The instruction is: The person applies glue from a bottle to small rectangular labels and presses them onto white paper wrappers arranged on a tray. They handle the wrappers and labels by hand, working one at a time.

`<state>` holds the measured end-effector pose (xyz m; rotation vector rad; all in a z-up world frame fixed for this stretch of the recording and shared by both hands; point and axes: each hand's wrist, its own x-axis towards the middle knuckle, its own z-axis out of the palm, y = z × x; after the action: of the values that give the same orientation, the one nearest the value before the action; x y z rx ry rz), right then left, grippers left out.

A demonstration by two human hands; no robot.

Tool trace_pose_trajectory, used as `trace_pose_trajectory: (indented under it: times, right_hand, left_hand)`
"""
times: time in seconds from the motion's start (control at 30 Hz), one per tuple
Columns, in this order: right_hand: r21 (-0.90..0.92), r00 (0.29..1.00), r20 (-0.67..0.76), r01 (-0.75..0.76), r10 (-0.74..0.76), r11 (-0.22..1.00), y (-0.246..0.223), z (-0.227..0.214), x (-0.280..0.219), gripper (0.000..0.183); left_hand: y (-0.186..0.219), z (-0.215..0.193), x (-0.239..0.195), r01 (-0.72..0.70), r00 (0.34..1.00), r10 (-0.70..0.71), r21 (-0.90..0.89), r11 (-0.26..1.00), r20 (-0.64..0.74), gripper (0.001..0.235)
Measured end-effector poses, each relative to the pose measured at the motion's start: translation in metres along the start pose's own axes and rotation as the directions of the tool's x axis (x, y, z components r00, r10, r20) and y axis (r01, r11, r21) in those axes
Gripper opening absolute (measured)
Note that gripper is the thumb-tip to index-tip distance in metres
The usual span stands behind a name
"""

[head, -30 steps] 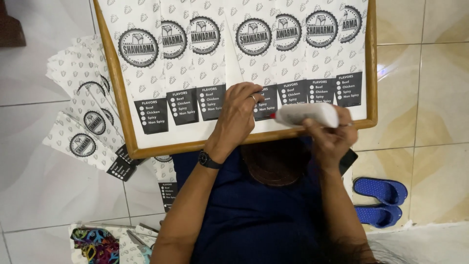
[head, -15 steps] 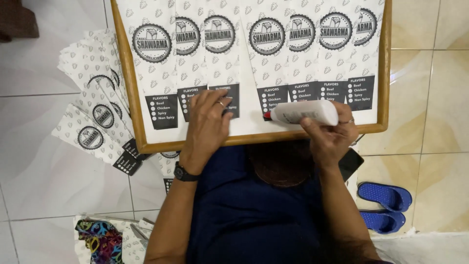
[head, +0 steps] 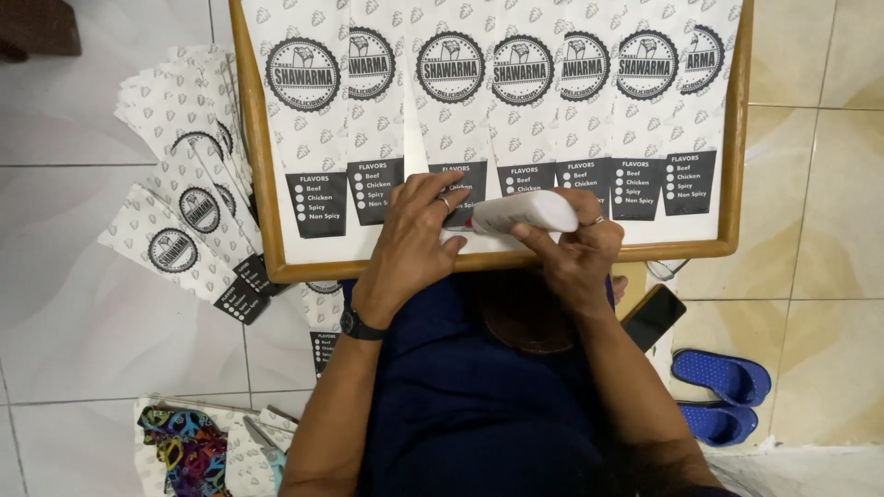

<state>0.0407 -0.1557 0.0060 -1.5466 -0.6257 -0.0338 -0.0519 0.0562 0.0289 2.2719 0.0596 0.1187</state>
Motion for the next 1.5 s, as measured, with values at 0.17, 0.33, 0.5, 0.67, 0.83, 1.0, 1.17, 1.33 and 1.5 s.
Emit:
trace_pose_trajectory:
  times: [0.17, 0.33, 0.5, 0.67, 0.83, 1.0, 1.17, 1.33, 1.5]
  right_hand:
    - [-0.013, 0.998, 0.051, 0.035, -0.034, 0.999, 0.001, 0.021, 0.005, 0.041]
    - [-0.024, 0.998, 0.06, 0.001, 0.0, 1.0, 0.005, -0.003, 0.003, 0.04]
    - [-0.032, 0.999, 0.051, 0.0, 0.001, 0.999, 0.004, -0.012, 0.006, 0.037]
    - [0.016, 0.999, 0.045, 0.006, -0.007, 1.0, 0.003, 0.024, 0.002, 0.041]
    - [0.001, 0.998, 0.011, -0.065, 0.065, 0.998, 0.002, 0.0, 0.001, 0.042]
    - [-0.036, 0.997, -0.054, -0.066, 0.064, 0.997, 0.007, -0.022, -0.004, 0.04]
    - [-0.051, 0.999, -0.002, -0.039, 0.039, 0.998, 0.0, 0.006, -0.003, 0.04]
    - [-0.081, 1.0, 0.021, 0.015, -0.014, 0.997, 0.003, 0.022, -0.003, 0.042]
    - [-0.069, 0.999, -0.023, -0.042, 0.041, 0.997, 0.002, -0.012, -0.006, 0.04]
  left_hand:
    - [-0.007, 0.002, 0.002, 0.013, 0.999, -0.013, 0.013, 1.0, 0.029, 0.061]
    - [-0.01, -0.001, 0.001, 0.034, 0.998, -0.033, -0.029, 0.999, 0.045, 0.059]
    - [-0.01, -0.001, 0.001, 0.029, 0.998, -0.028, -0.024, 0.999, 0.057, 0.06]
    - [-0.012, 0.003, 0.0, 0.024, 0.999, -0.024, -0.003, 1.0, 0.042, 0.06]
    - [-0.012, 0.001, 0.0, 0.018, 1.0, -0.018, -0.014, 1.0, 0.02, 0.049]
    - [-0.019, 0.015, 0.001, 0.042, 0.997, -0.042, 0.002, 0.999, -0.061, 0.038]
    - [-0.022, 0.017, 0.001, 0.024, 0.995, -0.023, 0.009, 1.0, -0.102, 0.036]
    - [-0.023, 0.018, 0.002, 0.014, 0.993, -0.012, 0.018, 1.0, -0.114, 0.039]
    - [-0.027, 0.022, 0.0, -0.005, 0.993, 0.006, 0.01, 1.0, -0.114, 0.042]
